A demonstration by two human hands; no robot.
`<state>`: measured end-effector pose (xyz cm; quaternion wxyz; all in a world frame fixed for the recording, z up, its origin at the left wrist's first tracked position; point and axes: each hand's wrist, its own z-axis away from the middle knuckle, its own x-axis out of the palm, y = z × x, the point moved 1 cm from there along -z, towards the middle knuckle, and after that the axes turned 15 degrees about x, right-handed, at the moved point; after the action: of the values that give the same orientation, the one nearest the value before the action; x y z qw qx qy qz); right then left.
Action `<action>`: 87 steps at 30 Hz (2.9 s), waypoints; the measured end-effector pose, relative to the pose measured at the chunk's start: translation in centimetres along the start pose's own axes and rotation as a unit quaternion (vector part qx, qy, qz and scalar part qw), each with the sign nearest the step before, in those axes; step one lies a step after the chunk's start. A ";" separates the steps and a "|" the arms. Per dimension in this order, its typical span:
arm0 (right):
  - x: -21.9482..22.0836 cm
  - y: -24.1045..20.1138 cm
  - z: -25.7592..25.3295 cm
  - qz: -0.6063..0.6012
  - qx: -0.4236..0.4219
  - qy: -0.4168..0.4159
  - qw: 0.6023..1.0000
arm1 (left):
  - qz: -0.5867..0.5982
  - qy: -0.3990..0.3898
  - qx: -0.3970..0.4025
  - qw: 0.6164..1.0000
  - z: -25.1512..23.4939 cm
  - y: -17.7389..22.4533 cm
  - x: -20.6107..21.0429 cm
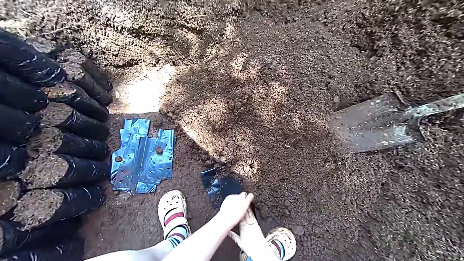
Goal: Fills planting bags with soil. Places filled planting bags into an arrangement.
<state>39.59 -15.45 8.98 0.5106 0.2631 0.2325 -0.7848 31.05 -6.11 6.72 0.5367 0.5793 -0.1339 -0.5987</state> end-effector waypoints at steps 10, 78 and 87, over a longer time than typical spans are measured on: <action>1.7 -2.4 -6.3 0.125 0.003 -0.036 0.991 | 0.022 -0.001 0.072 0.997 -0.1 -3.6 2.0; -0.2 4.4 -19.7 -0.986 0.066 0.020 0.152 | 0.053 -0.039 -0.171 0.983 -3.1 -2.7 -7.7; -4.1 6.6 -17.9 -0.945 0.100 -0.008 0.311 | 0.187 0.030 -0.181 0.965 -5.8 -3.6 -7.0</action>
<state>50.24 -3.74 -2.45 -0.6073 -0.0931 0.2385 -0.7521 32.47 3.51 6.04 0.7387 0.4550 -0.1127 -0.4843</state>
